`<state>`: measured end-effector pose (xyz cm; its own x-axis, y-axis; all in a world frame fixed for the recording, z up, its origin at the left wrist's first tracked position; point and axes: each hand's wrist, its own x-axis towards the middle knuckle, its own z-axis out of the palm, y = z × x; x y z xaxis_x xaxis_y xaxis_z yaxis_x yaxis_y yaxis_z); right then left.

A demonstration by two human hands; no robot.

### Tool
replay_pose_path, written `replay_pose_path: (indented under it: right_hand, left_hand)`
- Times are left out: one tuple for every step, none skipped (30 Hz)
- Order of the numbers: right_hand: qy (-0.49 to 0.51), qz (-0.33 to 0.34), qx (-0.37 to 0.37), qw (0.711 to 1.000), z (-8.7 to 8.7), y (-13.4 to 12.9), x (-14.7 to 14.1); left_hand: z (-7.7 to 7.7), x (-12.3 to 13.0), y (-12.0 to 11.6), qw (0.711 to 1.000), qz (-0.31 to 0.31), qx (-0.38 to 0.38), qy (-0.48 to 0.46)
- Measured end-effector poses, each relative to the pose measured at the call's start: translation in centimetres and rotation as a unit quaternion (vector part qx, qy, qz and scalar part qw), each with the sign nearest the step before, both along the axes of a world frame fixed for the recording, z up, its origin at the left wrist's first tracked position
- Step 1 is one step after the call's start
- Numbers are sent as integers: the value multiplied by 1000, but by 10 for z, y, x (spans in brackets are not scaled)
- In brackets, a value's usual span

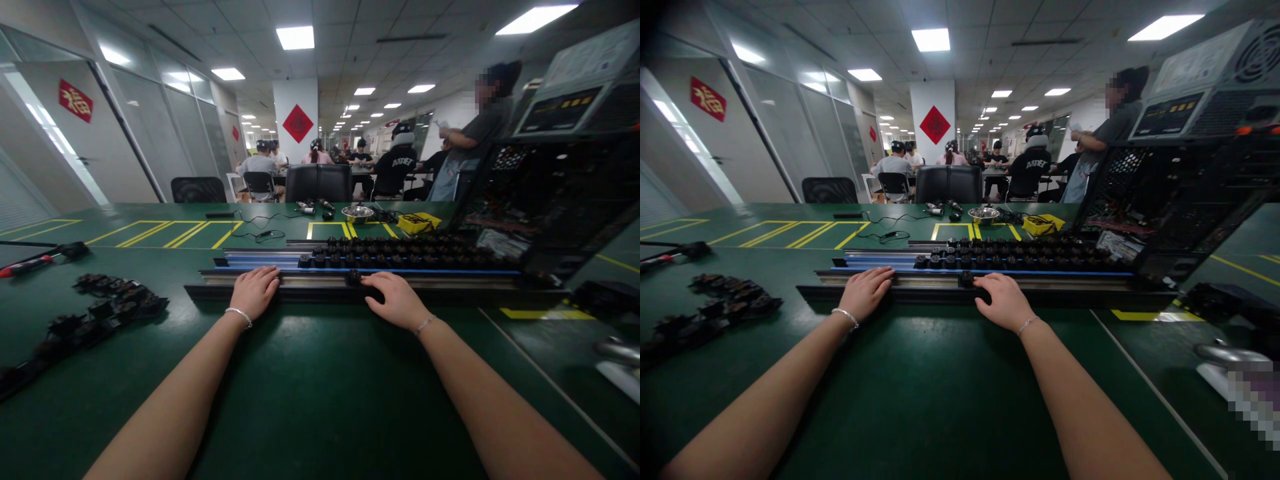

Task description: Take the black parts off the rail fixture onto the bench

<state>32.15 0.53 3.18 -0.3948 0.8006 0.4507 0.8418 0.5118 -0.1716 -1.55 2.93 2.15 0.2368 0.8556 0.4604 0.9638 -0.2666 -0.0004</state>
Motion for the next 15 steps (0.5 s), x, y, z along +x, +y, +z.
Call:
replay_pose_path:
  right_hand:
    - [0,1,-1,1000,0,0,0]
    - [-1,0,-2,1000,0,0,-1]
    - [-1,0,-2,1000,0,-1,-1]
    - [-2,-1,-3,1000,0,-1,-1]
    - [-2,-2,-3,1000,0,-1,-1]
    - [-4,-2,-2,1000,0,-1,-1]
    - [-6,-3,-2,1000,0,-1,-1]
    - [-8,-3,-3,1000,0,-1,-1]
    - [-11,-3,-3,1000,0,-1,-1]
    - [-14,-3,-4,1000,0,-1,-1]
    - [-17,-3,-6,1000,0,-1,-1]
    - [-20,-3,-7,1000,0,0,-1]
    - [-22,-1,-8,1000,0,0,-2]
    - [-23,0,-9,1000,0,0,-2]
    - [-24,2,-9,1000,-1,0,-3]
  left_hand:
    - [0,0,0,1000,-1,0,0]
    - [0,0,0,1000,-1,-1,0]
    - [0,0,0,1000,0,-1,-1]
    - [0,0,0,1000,0,0,-1]
    - [0,0,0,1000,-1,1,-1]
    - [0,0,0,1000,-1,2,-1]
    - [0,-1,0,1000,-2,4,-1]
    - [0,-1,0,1000,-3,5,-1]
    - [0,-1,0,1000,-3,6,0]
    - [0,-1,0,1000,-3,7,1]
    - [0,-1,0,1000,-2,7,1]
    - [0,-1,0,1000,-2,7,1]
    - [0,-1,0,1000,-2,6,1]
    - [0,-1,0,1000,-2,4,0]
    - [0,-1,0,1000,-2,2,-1]
